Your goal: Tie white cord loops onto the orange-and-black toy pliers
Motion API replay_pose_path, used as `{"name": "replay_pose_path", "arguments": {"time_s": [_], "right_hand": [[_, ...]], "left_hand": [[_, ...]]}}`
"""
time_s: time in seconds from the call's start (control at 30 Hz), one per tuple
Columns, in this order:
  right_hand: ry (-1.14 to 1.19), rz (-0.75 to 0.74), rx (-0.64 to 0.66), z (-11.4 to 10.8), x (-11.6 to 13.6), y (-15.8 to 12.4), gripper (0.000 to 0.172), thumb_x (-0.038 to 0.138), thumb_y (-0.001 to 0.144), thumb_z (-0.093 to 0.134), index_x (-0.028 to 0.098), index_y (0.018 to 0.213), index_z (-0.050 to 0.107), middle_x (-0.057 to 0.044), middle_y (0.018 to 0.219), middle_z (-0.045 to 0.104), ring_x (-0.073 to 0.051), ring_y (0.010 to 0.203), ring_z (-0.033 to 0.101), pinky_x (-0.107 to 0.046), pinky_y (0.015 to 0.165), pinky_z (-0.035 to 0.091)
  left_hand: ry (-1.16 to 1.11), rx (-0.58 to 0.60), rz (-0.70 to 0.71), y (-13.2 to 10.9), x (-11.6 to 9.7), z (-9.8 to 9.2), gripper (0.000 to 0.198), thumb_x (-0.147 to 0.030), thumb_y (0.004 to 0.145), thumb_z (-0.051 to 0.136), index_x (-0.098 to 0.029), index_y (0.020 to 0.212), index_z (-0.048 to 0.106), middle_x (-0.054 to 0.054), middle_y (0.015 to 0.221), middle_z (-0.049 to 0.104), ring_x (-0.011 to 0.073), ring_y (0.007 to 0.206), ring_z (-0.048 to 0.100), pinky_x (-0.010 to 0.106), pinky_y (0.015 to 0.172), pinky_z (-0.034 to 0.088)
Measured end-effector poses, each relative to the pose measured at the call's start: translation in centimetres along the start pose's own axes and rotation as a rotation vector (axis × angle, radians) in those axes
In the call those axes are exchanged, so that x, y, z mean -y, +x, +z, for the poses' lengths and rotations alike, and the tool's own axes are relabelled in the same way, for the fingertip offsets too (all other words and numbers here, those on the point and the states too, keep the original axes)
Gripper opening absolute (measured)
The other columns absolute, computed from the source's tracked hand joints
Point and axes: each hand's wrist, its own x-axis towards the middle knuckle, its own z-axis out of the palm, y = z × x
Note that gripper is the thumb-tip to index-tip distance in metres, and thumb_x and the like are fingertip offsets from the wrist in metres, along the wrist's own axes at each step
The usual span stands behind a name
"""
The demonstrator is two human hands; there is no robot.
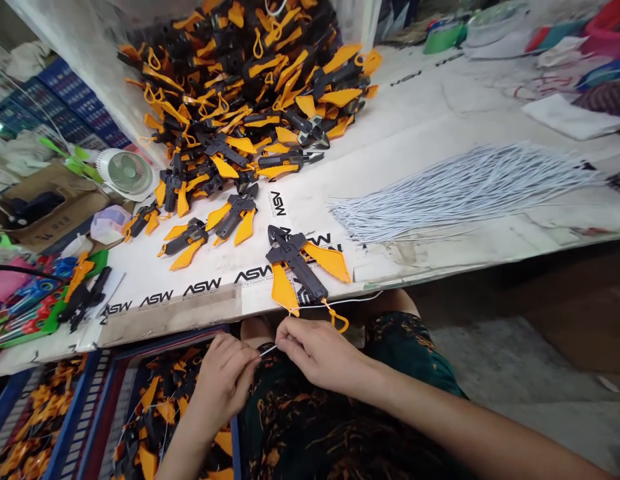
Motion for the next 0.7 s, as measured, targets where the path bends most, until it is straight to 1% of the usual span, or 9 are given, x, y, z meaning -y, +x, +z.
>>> {"name": "replay_pose_path", "arguments": {"time_s": [0.17, 0.23, 0.3, 0.37, 0.43, 0.47, 0.57, 0.63, 0.7], "right_hand": [[-0.001, -0.016, 0.001, 0.1, 0.2, -0.7, 0.012, 0.018, 0.098, 0.047, 0.02, 0.096, 0.059, -0.003, 0.089, 0.067, -0.017, 0.078, 0.063, -0.026, 0.071, 0.043], [0.034, -0.073, 0.0, -0.7, 0.4, -1.4, 0.014, 0.018, 0.097, 0.048, 0.021, 0.104, 0.06, -0.006, 0.108, 0.066, -0.017, 0.086, 0.065, -0.027, 0.076, 0.047], [0.049, -0.122, -0.085, -2.0, 0.1, -2.5, 0.02, 0.017, 0.097, 0.047, 0.023, 0.111, 0.059, -0.01, 0.13, 0.057, -0.018, 0.097, 0.065, -0.03, 0.084, 0.05], [0.007, -0.109, -0.273, -3.4, -1.0, -3.7, 0.023, 0.016, 0.096, 0.043, 0.023, 0.11, 0.059, -0.011, 0.13, 0.057, -0.019, 0.099, 0.065, -0.032, 0.086, 0.052], [-0.111, -0.032, -0.457, -4.5, -2.6, -4.6, 0.021, 0.018, 0.097, 0.043, 0.023, 0.108, 0.06, -0.01, 0.119, 0.062, -0.019, 0.091, 0.066, -0.032, 0.078, 0.054], [-0.19, 0.002, -0.476, -4.8, -3.4, -4.8, 0.02, 0.02, 0.097, 0.045, 0.023, 0.11, 0.06, -0.01, 0.118, 0.061, -0.019, 0.087, 0.066, -0.031, 0.074, 0.054], [-0.405, 0.007, -0.434, -4.9, -5.2, -4.7, 0.021, 0.026, 0.099, 0.047, 0.023, 0.112, 0.063, -0.01, 0.118, 0.061, -0.019, 0.085, 0.067, -0.028, 0.066, 0.054], [-0.484, -0.009, -0.412, -4.7, -5.6, -4.6, 0.022, 0.026, 0.101, 0.043, 0.022, 0.106, 0.064, -0.009, 0.116, 0.063, -0.02, 0.09, 0.068, -0.028, 0.067, 0.053], [-0.522, -0.006, -0.408, -5.0, -5.7, -4.8, 0.021, 0.024, 0.103, 0.04, 0.022, 0.104, 0.061, -0.009, 0.113, 0.065, -0.02, 0.092, 0.068, -0.029, 0.071, 0.053]], "left_hand": [[-0.067, 0.136, -0.096, 0.0, 0.0, -0.5, 0.016, -0.015, 0.096, 0.048, -0.022, 0.086, 0.057, 0.0, 0.075, 0.064, 0.0168, 0.07, 0.055, 0.032, 0.072, 0.043], [-0.087, 0.2, -0.141, 0.4, 0.4, -1.1, 0.012, -0.023, 0.097, 0.051, -0.022, 0.089, 0.061, 0.001, 0.08, 0.067, 0.0183, 0.077, 0.059, 0.032, 0.075, 0.045], [-0.122, 0.191, -0.173, 1.3, 0.7, -1.5, 0.013, -0.035, 0.093, 0.061, -0.023, 0.099, 0.064, 0.004, 0.093, 0.071, 0.0212, 0.089, 0.062, 0.034, 0.08, 0.048], [-0.174, 0.089, -0.171, 2.9, 0.4, -1.4, 0.029, -0.043, 0.088, 0.066, -0.024, 0.109, 0.064, 0.007, 0.105, 0.071, 0.0241, 0.1, 0.063, 0.036, 0.086, 0.049], [-0.208, -0.025, -0.122, 5.1, -0.6, -0.3, 0.033, -0.046, 0.089, 0.064, -0.024, 0.114, 0.063, 0.009, 0.111, 0.07, 0.0251, 0.107, 0.062, 0.04, 0.093, 0.048], [-0.206, -0.049, -0.08, 6.3, -1.2, 0.6, 0.034, -0.046, 0.091, 0.062, -0.024, 0.117, 0.062, 0.009, 0.116, 0.07, 0.0256, 0.112, 0.061, 0.043, 0.098, 0.045], [-0.095, -0.003, 0.032, 9.7, -2.9, 3.7, 0.042, -0.046, 0.091, 0.061, -0.023, 0.126, 0.059, 0.01, 0.137, 0.061, 0.0294, 0.136, 0.046, 0.053, 0.115, 0.028], [-0.036, 0.034, 0.033, 11.0, -3.1, 5.2, 0.039, -0.042, 0.094, 0.059, -0.024, 0.128, 0.058, 0.009, 0.142, 0.057, 0.0299, 0.141, 0.04, 0.058, 0.119, 0.017], [-0.025, 0.053, -0.007, 11.2, -2.6, 5.9, 0.032, -0.039, 0.096, 0.055, -0.025, 0.125, 0.06, 0.007, 0.141, 0.059, 0.0284, 0.142, 0.04, 0.059, 0.12, 0.013]]}}
